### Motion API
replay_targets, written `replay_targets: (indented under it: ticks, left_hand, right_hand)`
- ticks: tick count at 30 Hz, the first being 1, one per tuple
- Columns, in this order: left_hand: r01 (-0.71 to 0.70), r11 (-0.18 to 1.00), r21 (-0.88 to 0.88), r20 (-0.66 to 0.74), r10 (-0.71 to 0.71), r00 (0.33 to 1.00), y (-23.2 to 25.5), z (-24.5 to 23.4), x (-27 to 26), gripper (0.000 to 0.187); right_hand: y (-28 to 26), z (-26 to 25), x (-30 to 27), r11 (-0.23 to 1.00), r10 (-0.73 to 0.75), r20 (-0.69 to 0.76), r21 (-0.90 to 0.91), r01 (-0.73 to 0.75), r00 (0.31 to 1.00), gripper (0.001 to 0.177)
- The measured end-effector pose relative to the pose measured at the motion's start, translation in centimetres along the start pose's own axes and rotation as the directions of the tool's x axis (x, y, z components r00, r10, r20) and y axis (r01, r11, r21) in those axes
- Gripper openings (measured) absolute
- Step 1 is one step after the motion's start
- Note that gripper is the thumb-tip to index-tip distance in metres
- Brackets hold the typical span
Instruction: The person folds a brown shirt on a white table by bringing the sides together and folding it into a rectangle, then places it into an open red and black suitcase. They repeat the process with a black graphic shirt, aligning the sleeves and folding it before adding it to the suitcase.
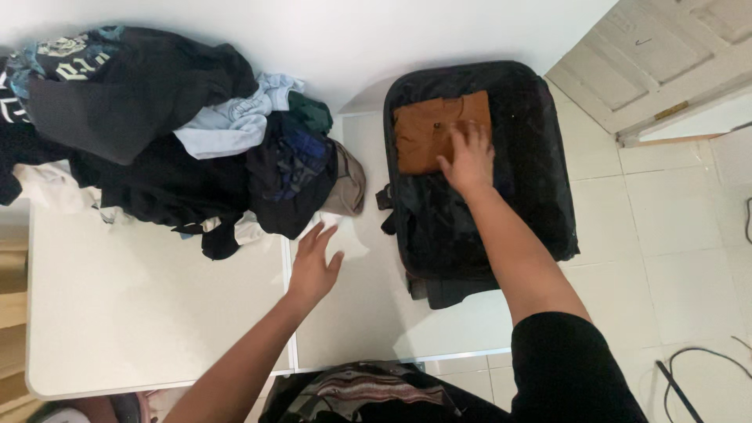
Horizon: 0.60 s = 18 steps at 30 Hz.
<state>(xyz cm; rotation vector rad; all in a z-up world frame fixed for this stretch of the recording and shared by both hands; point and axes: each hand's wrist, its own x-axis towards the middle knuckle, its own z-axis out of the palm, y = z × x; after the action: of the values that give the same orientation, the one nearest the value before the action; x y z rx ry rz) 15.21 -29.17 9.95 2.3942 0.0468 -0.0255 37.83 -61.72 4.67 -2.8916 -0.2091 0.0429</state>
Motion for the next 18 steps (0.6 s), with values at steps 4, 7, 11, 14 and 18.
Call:
replay_targets:
  ticks: [4,7,11,14,18]
  left_hand:
    - [0.118,0.990,0.075,0.076,-0.124,0.989,-4.7,1.5,-5.5,0.055]
    - [0.203,0.976,0.072,0.141,-0.212,0.967,-5.7,2.0,-7.4,0.051]
    - [0.246,0.969,0.009,0.173,-0.244,0.954,-5.3,1.2,-8.5,0.052]
    - [0.074,0.989,0.125,-0.042,-0.069,0.997,-5.2,-1.2,-7.5,0.055]
    - [-0.024,0.991,0.133,-0.361,0.071,0.930,-5.9,-7.7,-3.0,0.051]
  right_hand:
    - [-6.1,-0.4,2.7,0.998,-0.042,0.255,0.058,0.028,0.966,0.086]
    - [-8.7,0.5,4.4,0.999,0.043,0.407,-0.016,-0.039,0.913,0.090]
    - [-8.4,3.8,5.8,0.993,0.050,0.359,-0.116,-0.009,0.932,0.073]
    - [-6.8,5.3,7.2,0.995,0.056,0.420,-0.095,-0.017,0.906,0.060]
    - [-5.6,4.3,8.7,0.905,-0.052,0.126,0.425,-0.006,0.991,0.045]
